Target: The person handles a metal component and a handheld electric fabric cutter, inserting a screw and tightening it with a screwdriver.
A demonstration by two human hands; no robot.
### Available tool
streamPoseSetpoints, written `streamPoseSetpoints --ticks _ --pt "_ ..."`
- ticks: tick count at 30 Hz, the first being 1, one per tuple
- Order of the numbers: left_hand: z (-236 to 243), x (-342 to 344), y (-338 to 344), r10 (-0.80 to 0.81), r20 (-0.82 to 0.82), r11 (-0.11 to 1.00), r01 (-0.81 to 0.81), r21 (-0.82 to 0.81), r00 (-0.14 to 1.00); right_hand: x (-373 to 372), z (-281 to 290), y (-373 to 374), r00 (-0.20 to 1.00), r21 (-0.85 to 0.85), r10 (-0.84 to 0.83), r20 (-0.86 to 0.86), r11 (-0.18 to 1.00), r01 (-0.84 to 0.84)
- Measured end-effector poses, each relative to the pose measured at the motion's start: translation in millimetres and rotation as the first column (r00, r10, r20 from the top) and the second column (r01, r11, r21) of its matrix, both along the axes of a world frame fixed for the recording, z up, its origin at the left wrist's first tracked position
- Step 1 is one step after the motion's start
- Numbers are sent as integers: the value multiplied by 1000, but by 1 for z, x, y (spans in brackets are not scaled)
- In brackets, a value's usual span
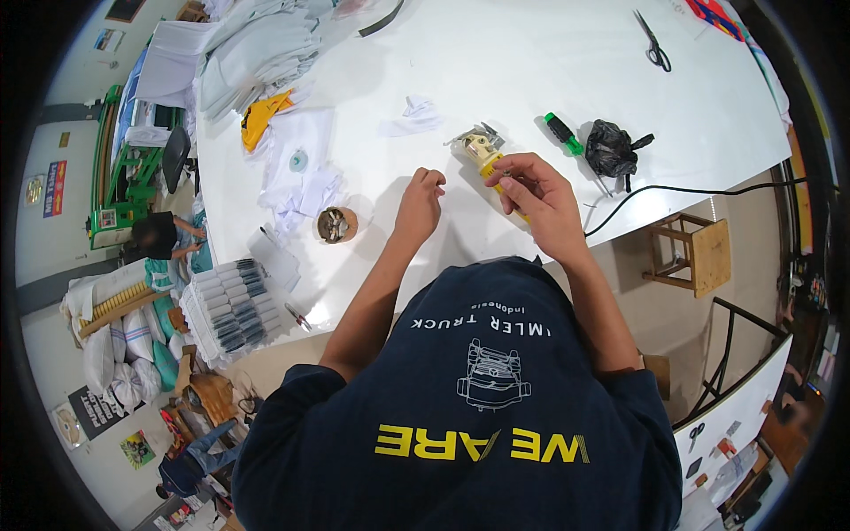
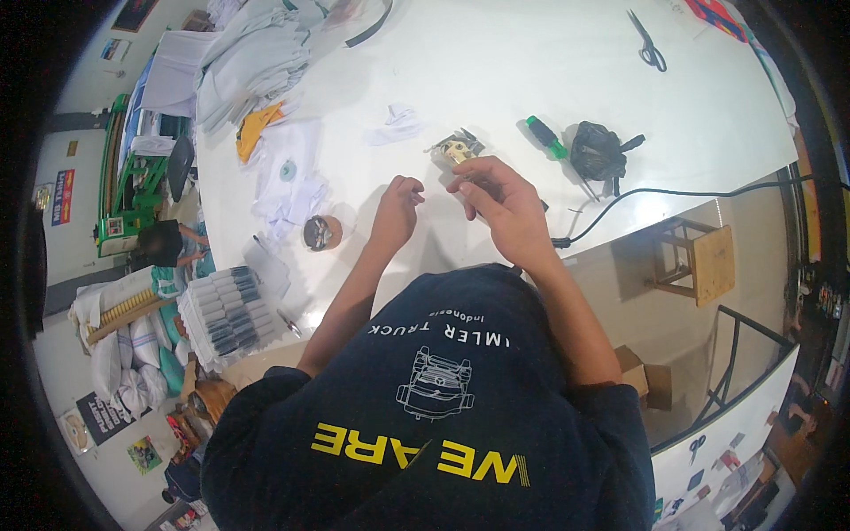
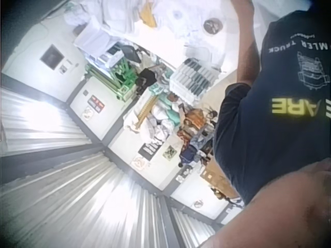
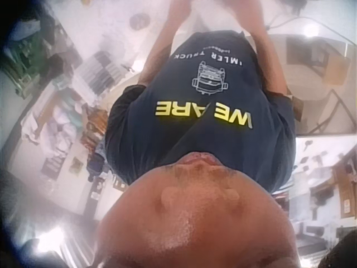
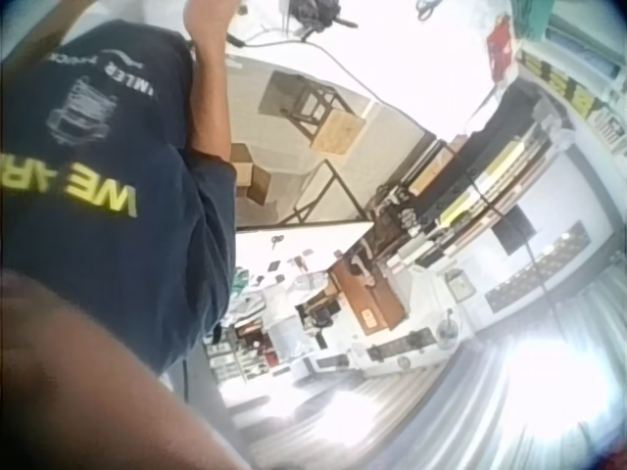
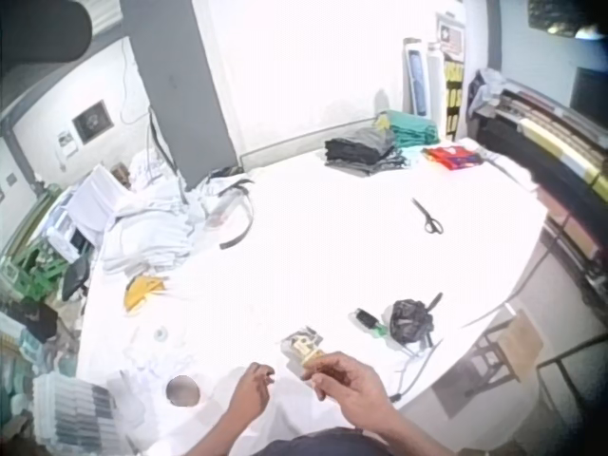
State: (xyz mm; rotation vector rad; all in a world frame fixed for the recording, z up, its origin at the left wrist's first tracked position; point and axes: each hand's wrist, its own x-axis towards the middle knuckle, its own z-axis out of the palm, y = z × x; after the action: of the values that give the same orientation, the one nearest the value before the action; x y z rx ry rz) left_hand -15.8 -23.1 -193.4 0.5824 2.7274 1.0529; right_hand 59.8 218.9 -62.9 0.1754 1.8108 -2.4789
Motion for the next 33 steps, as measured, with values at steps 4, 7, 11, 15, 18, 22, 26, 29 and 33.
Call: streamPoseSetpoints --ticks 4,7,11,15,18,22,26,29,33 --pt "-3 2 6 63 -9 998 -63 30 998 -1 2 -6 998 17 -23 -53 1000 24" --pt "-3 2 5 86 -41 996 -88 -25 995 1 3 -5 995 53 -22 -95 998 27" --pt "-4 2 -4 72 -88 984 -85 -159 993 3 8 -7 988 10 -45 -146 999 47" --pt "-6 1 -9 71 -95 980 -87 -178 993 4 14 -7 974 41 -46 -222 998 57" --pt "-9 -1 -11 94 -112 980 -111 -163 989 5 17 -6 967 56 -39 -252 997 55" --pt "-2 -4 -13 184 49 983 -185 15 982 6 16 -5 955 42 -21 -296 999 35" --pt "36 -8 -1 219 381 897 -339 283 898 7 20 -6 956 27 -30 -293 999 40" --pt "71 -9 10 76 487 748 -373 549 870 7 20 -6 958 42 -31 -284 998 45" --pt "134 1 26 -30 463 645 -337 686 886 7 21 -7 956 86 -41 -292 994 69"
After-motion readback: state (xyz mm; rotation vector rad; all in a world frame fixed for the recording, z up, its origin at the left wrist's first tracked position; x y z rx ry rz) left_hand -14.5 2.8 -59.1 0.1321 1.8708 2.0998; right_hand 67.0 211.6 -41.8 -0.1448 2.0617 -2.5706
